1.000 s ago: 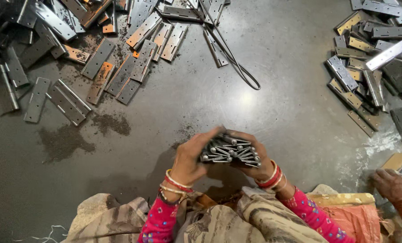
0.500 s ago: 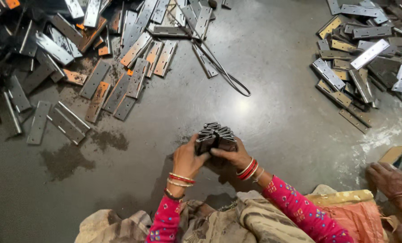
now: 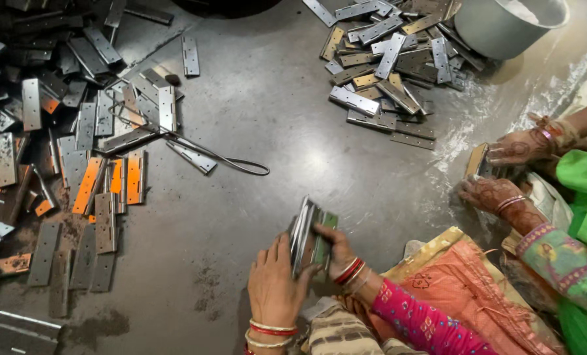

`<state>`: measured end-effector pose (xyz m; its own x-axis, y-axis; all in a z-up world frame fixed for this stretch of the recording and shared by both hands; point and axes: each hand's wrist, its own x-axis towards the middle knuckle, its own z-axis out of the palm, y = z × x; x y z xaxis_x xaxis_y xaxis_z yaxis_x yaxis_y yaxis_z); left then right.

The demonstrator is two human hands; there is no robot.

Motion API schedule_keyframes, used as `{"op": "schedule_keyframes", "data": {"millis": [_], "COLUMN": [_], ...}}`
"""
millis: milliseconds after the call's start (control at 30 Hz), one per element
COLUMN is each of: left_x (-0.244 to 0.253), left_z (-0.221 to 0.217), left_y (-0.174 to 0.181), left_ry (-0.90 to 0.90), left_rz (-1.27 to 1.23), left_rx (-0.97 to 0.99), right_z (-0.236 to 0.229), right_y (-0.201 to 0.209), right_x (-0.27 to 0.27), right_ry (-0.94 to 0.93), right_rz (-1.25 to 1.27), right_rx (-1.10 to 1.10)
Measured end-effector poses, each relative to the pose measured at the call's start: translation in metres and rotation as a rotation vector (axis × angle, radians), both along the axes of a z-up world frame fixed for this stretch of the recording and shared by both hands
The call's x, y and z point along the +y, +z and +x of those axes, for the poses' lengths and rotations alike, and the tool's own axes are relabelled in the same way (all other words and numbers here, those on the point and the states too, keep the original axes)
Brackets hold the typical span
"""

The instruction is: The person sits on the floor and assembles metal hinges by inserting pins into the barrel sections. They gather parts from a large pile, align the hinge leaves, and push the pins through to join them. The assembled hinges are stacked in a small pile nearby.

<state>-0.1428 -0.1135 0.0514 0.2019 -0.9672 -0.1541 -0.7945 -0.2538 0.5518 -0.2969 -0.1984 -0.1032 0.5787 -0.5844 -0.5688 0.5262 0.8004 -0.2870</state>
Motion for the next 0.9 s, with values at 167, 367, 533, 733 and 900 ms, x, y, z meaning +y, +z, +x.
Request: {"op": "schedule_keyframes", "data": {"millis": [167,367,533,733,900], "left_x": [0.020,0.094,0.174,0.204,0.195], "left_z": [0.018,0.096,0.147,0.162,0.153], "left_y": [-0.021,-0.129,-0.245,-0.211,-0.146], "left_ry": [-0.083,-0.148,-0.102,0.049,0.320], "left_rz": [-0.025,0.582,0.672,0.615,0.263], "left_rx": [-0.030,-0.199,-0.229,-0.229,-0.143], "right_z": [-0.053,-0.105,-0.099,-0.008,0.097], "right_y": [0.011,0.050,0.022,-0.031,-0.020], "right_x": [-0.148,-0.308,-0.308,-0.210,-0.164], "right_ry": [-0.511,-0.662,-0.407,0.074,0.448], "right_rz": [-0.296,-0.442,-0.693,-1.259,-1.823], "right_rx": [0.251,0.263,0.685,1.290,1.489]}}
